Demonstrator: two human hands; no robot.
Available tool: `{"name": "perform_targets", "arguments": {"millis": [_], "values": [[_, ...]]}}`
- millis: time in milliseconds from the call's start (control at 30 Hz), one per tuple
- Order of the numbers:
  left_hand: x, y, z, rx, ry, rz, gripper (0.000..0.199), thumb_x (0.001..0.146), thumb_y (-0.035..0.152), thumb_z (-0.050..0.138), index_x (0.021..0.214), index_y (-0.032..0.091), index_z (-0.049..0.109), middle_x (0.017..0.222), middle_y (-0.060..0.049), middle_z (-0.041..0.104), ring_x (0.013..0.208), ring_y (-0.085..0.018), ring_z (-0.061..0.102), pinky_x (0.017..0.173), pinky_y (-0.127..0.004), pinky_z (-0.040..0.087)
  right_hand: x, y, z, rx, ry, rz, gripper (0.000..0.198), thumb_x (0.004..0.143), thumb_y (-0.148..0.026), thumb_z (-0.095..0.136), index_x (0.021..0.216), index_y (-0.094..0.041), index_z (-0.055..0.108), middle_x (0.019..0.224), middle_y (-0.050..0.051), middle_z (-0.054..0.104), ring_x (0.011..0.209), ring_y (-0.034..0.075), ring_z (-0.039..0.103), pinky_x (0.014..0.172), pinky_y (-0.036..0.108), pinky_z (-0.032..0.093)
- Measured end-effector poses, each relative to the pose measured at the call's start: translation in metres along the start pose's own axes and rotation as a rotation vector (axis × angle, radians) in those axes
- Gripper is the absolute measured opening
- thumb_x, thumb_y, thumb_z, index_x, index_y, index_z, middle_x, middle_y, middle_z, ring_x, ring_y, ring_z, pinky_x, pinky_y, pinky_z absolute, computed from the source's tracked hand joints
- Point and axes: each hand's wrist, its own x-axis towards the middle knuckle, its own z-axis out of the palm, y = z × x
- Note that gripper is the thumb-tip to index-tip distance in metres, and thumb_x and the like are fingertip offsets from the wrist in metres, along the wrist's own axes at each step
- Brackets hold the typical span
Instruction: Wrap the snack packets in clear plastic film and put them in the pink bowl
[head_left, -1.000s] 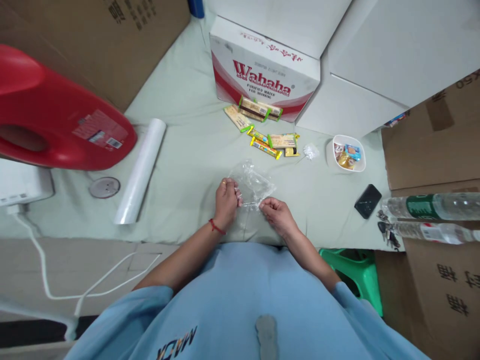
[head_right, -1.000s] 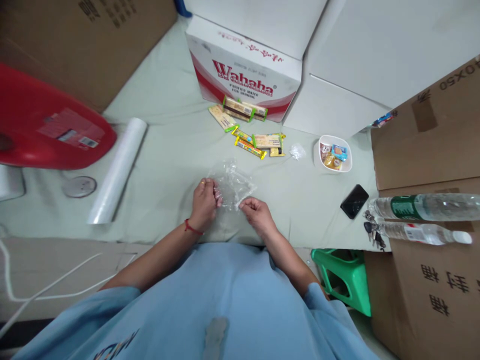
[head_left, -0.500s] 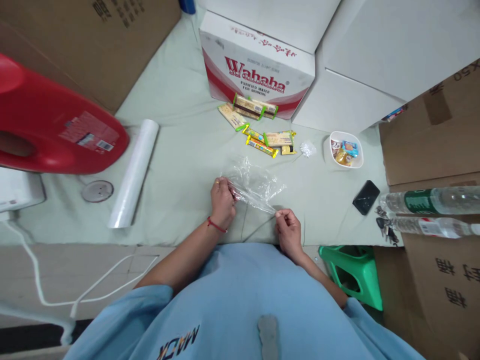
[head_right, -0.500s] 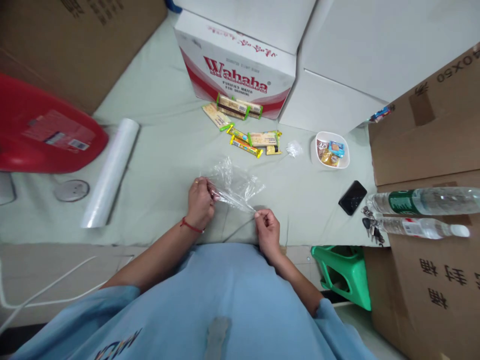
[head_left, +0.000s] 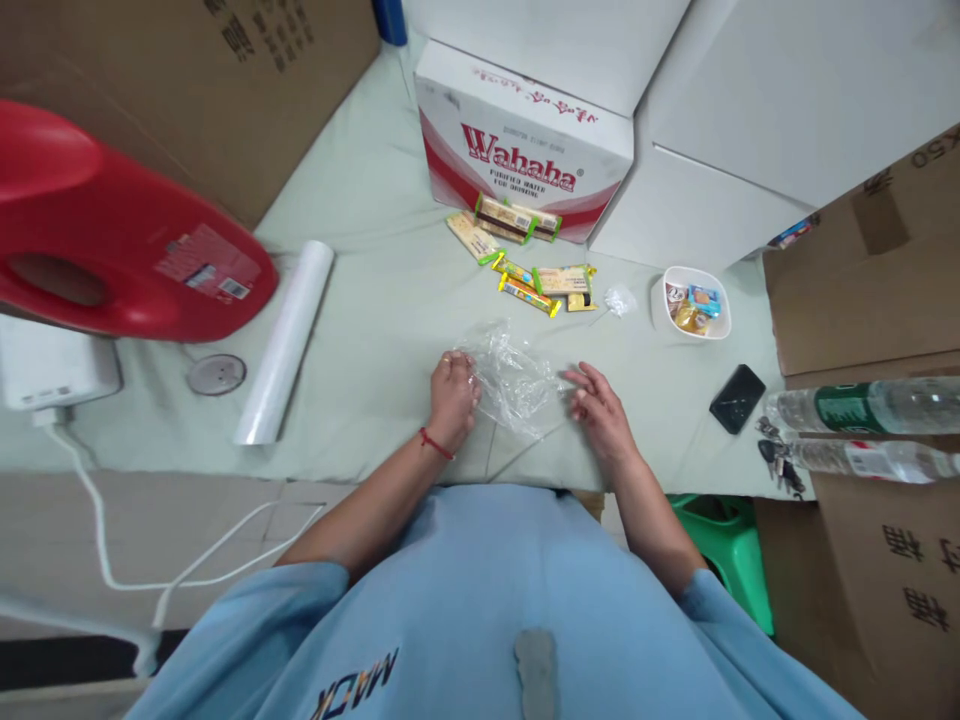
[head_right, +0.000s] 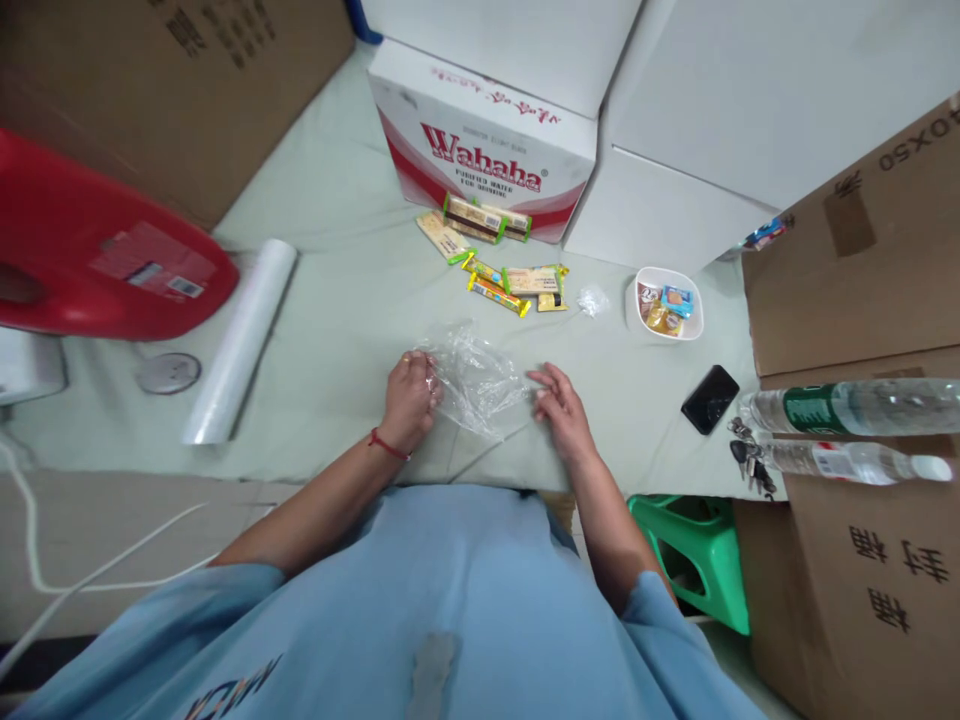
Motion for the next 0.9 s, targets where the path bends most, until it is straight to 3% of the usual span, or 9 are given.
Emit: {"name": "perform_targets", "arguments": {"millis": [100,167,267,333,467,633,833,900], "values": [[-0.002,-0.003,0.001,0.03,-0.032,0.012,0.047,0.097,0.069,0.059,0.085,0.024,0.051,0.058,0.01,0.034,0.044,-0.008,0.03,0.038,-0.021,0.024,0.017,-0.005,0.014,-0.158,-0.016,-0.046,0.071,0.079,-0.055,0.081,0.141,-0.028,0.06,0.123,0.009,0.075,0.081,0.018,0.058,0.065,0.029,0.045],[-0.004,-0.006,0.001,0.057,-0.054,0.022,0.046,0.098,0.068,0.059,0.086,0.024,0.054,0.056,0.01,0.034,0.044,-0.009,0.032,0.039,-0.022,0.025,0.028,-0.005,0.028,-0.329,0.0,-0.166,0.067,0.076,-0.052,0.086,0.135,-0.028,0.066,0.112,0.007,0.077,0.089,0.022,0.059,0.079,0.035,0.049],[-0.007,-0.008,-0.001,0.098,-0.084,0.034,0.043,0.097,0.065,0.063,0.087,0.023,0.06,0.055,0.008,0.038,0.046,-0.011,0.038,0.043,-0.024,0.03,0.041,-0.007,0.044,-0.494,-0.052,-0.362,0.033,0.081,-0.048,0.083,0.106,-0.029,0.077,0.098,0.006,0.077,0.103,0.026,0.06,0.104,0.045,0.045],[-0.008,-0.007,-0.005,0.121,-0.096,0.035,0.043,0.096,0.065,0.064,0.087,0.023,0.063,0.055,0.008,0.039,0.047,-0.011,0.039,0.044,-0.025,0.031,0.046,-0.01,0.048,-0.489,-0.065,-0.407,0.024,0.088,-0.051,0.075,0.089,-0.027,0.077,0.093,0.006,0.074,0.101,0.025,0.062,0.107,0.045,0.045],[-0.008,0.001,-0.015,0.138,-0.102,0.018,0.05,0.096,0.072,0.059,0.09,0.023,0.066,0.052,0.009,0.032,0.042,-0.011,0.031,0.04,-0.024,0.024,0.046,-0.017,0.036,-0.25,0.032,-0.238,0.039,0.086,-0.064,0.074,0.087,-0.025,0.071,0.09,0.004,0.067,0.089,0.023,0.065,0.081,0.037,0.055],[-0.01,0.013,-0.024,0.109,-0.097,-0.012,0.056,0.091,0.078,0.062,0.09,0.022,0.066,0.054,0.009,0.03,0.042,-0.009,0.026,0.037,-0.023,0.021,0.037,-0.017,0.009,-0.059,0.101,0.003,0.048,0.077,-0.068,0.08,0.086,-0.024,0.063,0.084,0.001,0.068,0.061,0.015,0.058,0.051,0.028,0.045],[-0.007,0.016,-0.03,0.195,-0.063,0.01,0.054,0.097,0.074,0.054,0.089,0.022,0.066,0.054,0.008,0.032,0.043,-0.01,0.028,0.04,-0.024,0.024,0.026,-0.003,-0.027,-0.18,0.06,0.13,0.052,0.075,-0.07,0.079,0.084,-0.022,0.062,0.079,0.002,0.067,0.062,0.014,0.057,0.053,0.027,0.046],[-0.005,0.014,-0.034,0.294,-0.075,0.037,0.054,0.1,0.072,0.05,0.092,0.022,0.068,0.054,0.007,0.035,0.045,-0.012,0.033,0.043,-0.026,0.029,0.028,-0.002,-0.038,-0.334,0.009,0.084,0.052,0.075,-0.068,0.079,0.093,-0.021,0.066,0.083,0.003,0.069,0.069,0.016,0.06,0.06,0.029,0.05]]}}
